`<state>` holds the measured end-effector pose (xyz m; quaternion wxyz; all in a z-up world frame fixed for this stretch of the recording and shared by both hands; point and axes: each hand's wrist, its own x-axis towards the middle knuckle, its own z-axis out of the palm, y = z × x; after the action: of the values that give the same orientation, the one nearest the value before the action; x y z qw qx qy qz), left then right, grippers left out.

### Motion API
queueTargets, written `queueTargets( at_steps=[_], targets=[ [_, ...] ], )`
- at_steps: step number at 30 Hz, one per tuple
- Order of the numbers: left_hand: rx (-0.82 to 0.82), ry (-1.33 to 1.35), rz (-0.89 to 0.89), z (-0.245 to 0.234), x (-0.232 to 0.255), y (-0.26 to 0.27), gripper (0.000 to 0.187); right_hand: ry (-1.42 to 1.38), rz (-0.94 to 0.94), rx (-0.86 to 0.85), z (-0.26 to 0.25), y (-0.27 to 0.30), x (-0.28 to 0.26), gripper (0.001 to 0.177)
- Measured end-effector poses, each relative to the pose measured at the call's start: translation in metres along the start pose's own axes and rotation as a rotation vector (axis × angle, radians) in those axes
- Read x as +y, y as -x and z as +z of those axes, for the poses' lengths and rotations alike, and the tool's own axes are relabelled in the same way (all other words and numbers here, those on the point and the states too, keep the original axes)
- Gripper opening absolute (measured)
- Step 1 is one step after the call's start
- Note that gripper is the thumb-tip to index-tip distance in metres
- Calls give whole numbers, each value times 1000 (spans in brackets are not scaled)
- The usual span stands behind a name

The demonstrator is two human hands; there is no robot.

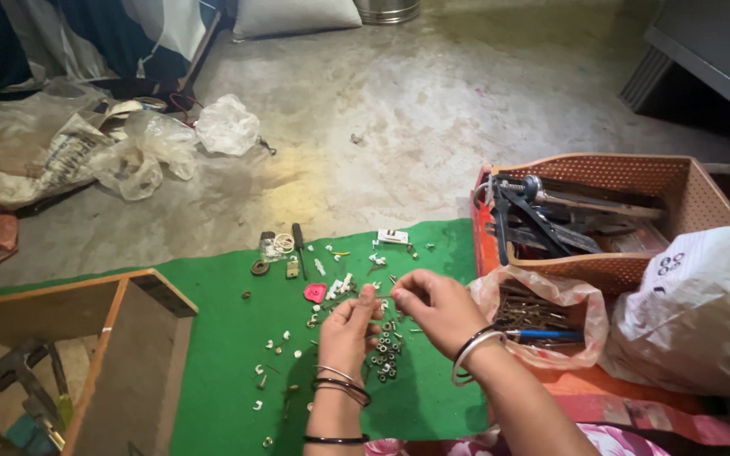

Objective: The person sits on the floor and sorts small hardware items such as screws, nuts, and washers spread on a green mat. They pick up items, separate them by type, and place some into a wooden box and a plastic bag.

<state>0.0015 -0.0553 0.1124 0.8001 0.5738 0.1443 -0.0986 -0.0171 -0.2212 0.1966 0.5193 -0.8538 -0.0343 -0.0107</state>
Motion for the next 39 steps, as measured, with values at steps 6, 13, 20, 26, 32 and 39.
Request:
queueTargets(
  at_steps=[6,13,20,26,32,39],
  targets=[
    [100,-4,-5,-10,-8,-13,45,-95,9,18,-3,-9,18,20],
    [50,62,-37,-9,-26,-23,28,-33,49,17,-10,-7,21,25],
    [-23,15,-4,7,-36,-17,25,170,184,-59,-30,2,9,35],
    [-27,-35,-16,13,-30,-12,25,392,254,-71,-69,10,9,39],
    [-41,-56,-37,15,-35,-11,25,567,271,15,-111,11,39,36],
    [-39,-86,-68,13,-40,-14,25,688,466,-6,-128,7,86,38]
  ],
)
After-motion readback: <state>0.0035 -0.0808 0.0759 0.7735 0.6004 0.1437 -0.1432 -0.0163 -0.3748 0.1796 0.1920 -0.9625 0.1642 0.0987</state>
